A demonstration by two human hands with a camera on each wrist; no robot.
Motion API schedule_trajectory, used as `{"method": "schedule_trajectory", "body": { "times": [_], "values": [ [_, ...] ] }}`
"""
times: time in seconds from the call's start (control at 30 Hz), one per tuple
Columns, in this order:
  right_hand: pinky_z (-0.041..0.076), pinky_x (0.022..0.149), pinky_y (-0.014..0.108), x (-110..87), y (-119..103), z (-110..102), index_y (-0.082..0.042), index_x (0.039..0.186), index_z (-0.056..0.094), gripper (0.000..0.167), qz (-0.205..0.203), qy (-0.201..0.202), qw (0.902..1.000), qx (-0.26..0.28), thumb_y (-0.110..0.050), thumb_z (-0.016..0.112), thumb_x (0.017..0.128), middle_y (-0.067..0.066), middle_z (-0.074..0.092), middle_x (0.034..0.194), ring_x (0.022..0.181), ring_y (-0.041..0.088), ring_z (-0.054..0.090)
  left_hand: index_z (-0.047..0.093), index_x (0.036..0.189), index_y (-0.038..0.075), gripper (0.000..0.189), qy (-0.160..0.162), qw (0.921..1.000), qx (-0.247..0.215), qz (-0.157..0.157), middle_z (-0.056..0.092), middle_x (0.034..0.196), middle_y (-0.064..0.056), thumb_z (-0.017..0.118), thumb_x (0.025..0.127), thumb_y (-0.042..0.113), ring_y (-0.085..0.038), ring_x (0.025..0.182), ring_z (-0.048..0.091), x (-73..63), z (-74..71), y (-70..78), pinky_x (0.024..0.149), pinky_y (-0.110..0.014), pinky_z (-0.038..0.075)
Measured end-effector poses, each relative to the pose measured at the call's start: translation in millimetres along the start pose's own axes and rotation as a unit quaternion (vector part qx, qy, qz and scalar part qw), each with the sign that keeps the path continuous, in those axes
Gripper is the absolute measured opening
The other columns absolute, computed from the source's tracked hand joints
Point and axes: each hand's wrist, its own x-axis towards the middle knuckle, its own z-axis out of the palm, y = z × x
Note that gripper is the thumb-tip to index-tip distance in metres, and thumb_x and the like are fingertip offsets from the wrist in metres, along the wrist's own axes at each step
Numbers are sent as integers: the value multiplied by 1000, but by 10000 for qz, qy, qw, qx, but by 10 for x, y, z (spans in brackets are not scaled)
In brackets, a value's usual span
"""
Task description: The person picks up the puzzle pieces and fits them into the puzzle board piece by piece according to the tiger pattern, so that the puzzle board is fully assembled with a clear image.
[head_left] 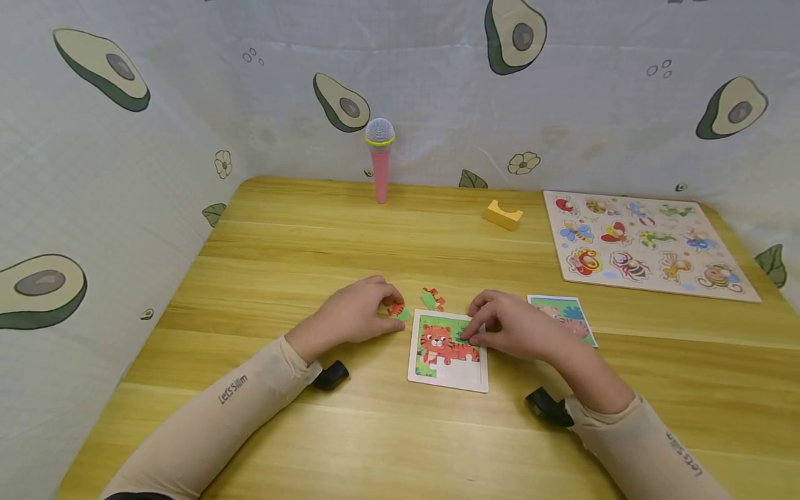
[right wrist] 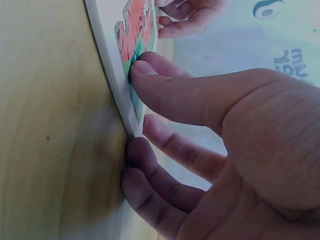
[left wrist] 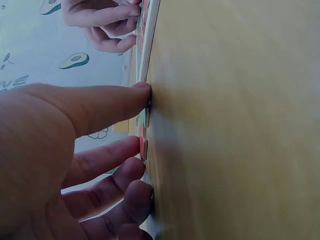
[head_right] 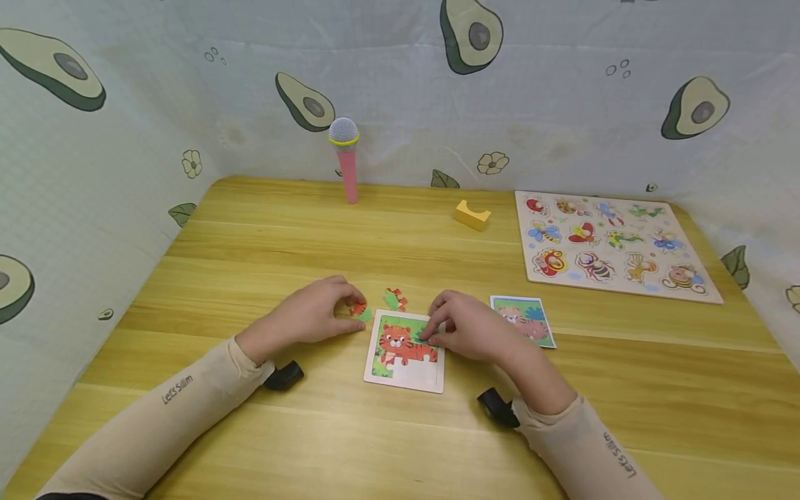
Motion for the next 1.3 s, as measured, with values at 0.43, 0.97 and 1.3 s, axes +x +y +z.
{"method": "schedule_trajectory", "body": {
  "times": [0.43,0.97,1.3],
  "values": [
    [49,73,31,5,29,7,-20,85,76,10,-33,30,10000,83,-12,79,88,3,60,110,82,16,55,72,119,12,39,-196,9981,-589,-42,66,105,5,83,85,30,-11,97,59,21,-22,2,89,-32,47],
    [49,72,30,15,54,-18,-20,85,77,7,91,-53,9996,278,-14,80,88,4,60,111,83,16,55,74,115,15,38,220,9923,-1124,472,61,98,8,83,79,21,-12,83,54,-17,-15,90,74,-30,48],
    [50,75,32,33,79,-5,-18,83,79,5,176,94,9984,524,-16,82,85,3,62,109,85,17,57,75,115,15,34,-462,9836,-1023,1413,63,102,8,82,82,21,-9,78,55,-120,34,374,70,-24,47]
  ]
}}
